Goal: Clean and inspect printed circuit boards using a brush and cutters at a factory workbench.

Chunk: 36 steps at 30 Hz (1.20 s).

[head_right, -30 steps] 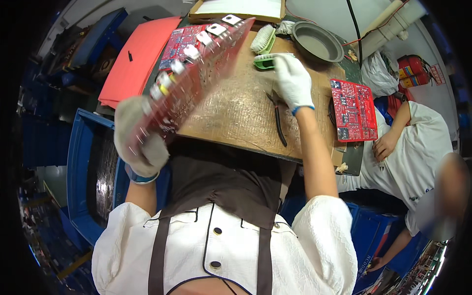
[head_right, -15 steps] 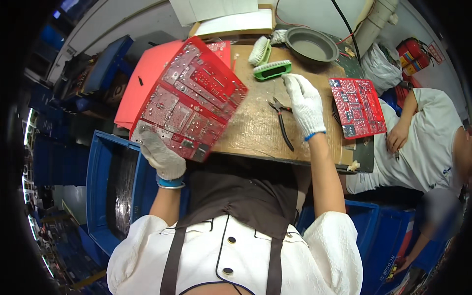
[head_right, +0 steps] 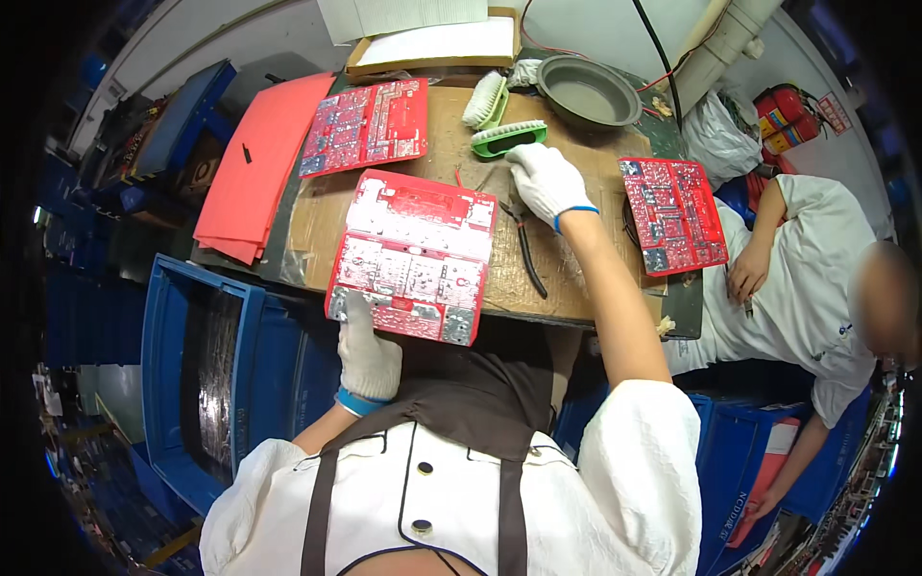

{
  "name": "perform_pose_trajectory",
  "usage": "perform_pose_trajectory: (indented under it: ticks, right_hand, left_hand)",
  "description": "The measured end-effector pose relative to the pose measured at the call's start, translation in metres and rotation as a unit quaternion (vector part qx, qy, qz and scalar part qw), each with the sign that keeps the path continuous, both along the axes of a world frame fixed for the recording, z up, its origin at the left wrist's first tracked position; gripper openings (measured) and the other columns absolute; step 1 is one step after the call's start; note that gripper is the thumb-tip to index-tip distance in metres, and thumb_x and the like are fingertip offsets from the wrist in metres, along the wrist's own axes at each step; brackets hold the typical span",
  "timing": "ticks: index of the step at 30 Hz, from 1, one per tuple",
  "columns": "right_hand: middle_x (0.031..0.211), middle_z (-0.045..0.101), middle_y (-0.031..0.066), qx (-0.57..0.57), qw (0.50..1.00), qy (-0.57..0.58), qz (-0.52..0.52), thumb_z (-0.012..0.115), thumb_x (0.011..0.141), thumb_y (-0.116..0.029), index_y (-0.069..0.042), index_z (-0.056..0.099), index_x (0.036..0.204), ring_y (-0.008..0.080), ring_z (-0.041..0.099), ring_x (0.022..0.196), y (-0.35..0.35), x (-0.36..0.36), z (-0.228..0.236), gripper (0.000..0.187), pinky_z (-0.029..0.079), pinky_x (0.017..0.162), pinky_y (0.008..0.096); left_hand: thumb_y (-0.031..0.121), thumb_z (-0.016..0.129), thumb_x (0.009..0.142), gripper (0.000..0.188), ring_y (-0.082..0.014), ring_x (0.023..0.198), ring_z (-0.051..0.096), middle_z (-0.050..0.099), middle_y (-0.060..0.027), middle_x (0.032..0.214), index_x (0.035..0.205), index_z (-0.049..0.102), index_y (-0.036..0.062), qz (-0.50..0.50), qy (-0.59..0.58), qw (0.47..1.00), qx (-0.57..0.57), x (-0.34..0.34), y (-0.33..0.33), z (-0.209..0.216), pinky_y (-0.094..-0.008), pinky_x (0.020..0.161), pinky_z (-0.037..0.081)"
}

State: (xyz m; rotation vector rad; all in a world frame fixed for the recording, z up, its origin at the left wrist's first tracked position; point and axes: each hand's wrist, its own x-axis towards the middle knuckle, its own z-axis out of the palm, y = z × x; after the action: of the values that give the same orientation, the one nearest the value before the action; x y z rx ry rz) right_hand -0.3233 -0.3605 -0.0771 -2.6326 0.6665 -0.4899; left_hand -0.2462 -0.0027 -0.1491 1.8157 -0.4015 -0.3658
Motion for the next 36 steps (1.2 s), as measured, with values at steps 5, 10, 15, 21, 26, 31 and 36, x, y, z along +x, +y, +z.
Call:
perform_pose_trajectory:
  ticks: [5,10,15,21,26,31,36]
  right_hand:
    - [0.132,0.064,0.0190,-0.048,0.989,0.136,-0.040,0.065,0.094,-0.044,-0.011,0.063,0.133,0.0408,0.060,0.123,0.034,-0.026,0.019,0.051,0.050,0.103,0.0491]
    - [0.152,0.048,0.0272,-0.065,0.973,0.219,-0.033,0.076,0.079,-0.066,-0.011,0.047,0.151,0.0461,0.048,0.139,0.066,-0.060,0.016,0.095,0.041,0.114,0.0523]
    - [0.150,0.050,0.0241,-0.060,0.963,0.252,-0.070,0.083,0.074,-0.059,-0.015,0.046,0.153,0.0439,0.048,0.139,0.068,-0.066,0.020,0.098,0.039,0.113,0.0551]
    - [0.119,0.066,0.0191,-0.056,0.970,0.221,-0.080,0.080,0.081,-0.040,-0.009,0.059,0.134,0.0395,0.063,0.115,0.071,-0.067,0.023,0.065,0.052,0.096,0.0490]
    - [0.108,0.071,0.0207,-0.032,0.978,0.164,-0.126,0.068,0.090,-0.023,-0.003,0.062,0.129,0.0366,0.069,0.098,0.082,-0.079,0.027,0.045,0.054,0.092,0.0454]
    - [0.113,0.070,0.0122,0.183,0.967,-0.123,-0.127,0.064,0.093,-0.010,0.003,0.062,0.135,0.0151,0.064,0.098,0.122,-0.093,0.042,0.045,0.051,0.092,0.0302]
    - [0.110,0.066,0.0127,0.176,0.979,-0.024,-0.101,0.076,0.085,-0.011,-0.007,0.064,0.137,0.0239,0.068,0.095,0.185,-0.075,0.058,0.054,0.055,0.087,0.0345]
  left_hand:
    - [0.000,0.057,0.099,0.060,-0.0385,0.116,0.065,0.062,-0.0227,0.134,0.155,0.037,-0.0018,-0.084,0.274,0.919,-0.270,-0.002,-0.001,0.045,-0.0449,0.100,0.050]
    - [0.023,0.049,0.110,0.051,-0.0347,0.117,0.064,0.063,-0.0180,0.136,0.155,0.038,0.0013,-0.068,0.218,0.950,-0.213,-0.002,0.007,0.006,-0.0414,0.103,0.049]
    - [0.037,0.048,0.111,0.052,-0.0271,0.095,0.067,0.066,-0.0161,0.127,0.149,0.044,0.0016,-0.029,0.303,0.942,-0.141,-0.015,0.018,0.003,-0.0360,0.083,0.055]
    - [0.066,0.039,0.106,0.076,-0.0328,0.126,0.060,0.055,-0.0146,0.149,0.153,0.043,0.0073,-0.056,0.552,0.737,-0.386,-0.006,0.021,0.030,-0.0475,0.102,0.052]
    - [0.068,0.048,0.102,0.080,-0.0340,0.138,0.052,0.052,-0.0145,0.153,0.155,0.042,0.0087,-0.100,0.574,0.727,-0.363,-0.001,0.021,0.028,-0.0554,0.112,0.046]
    - [0.054,0.072,0.093,0.084,-0.0299,0.139,0.053,0.053,-0.0110,0.153,0.157,0.039,0.0100,-0.162,0.569,0.720,-0.363,-0.007,0.022,0.005,-0.0515,0.115,0.047]
    - [0.044,0.090,0.079,0.100,-0.0268,0.135,0.058,0.057,-0.0107,0.147,0.156,0.038,0.0071,-0.183,0.511,0.763,-0.351,-0.001,0.017,-0.013,-0.0460,0.111,0.052]
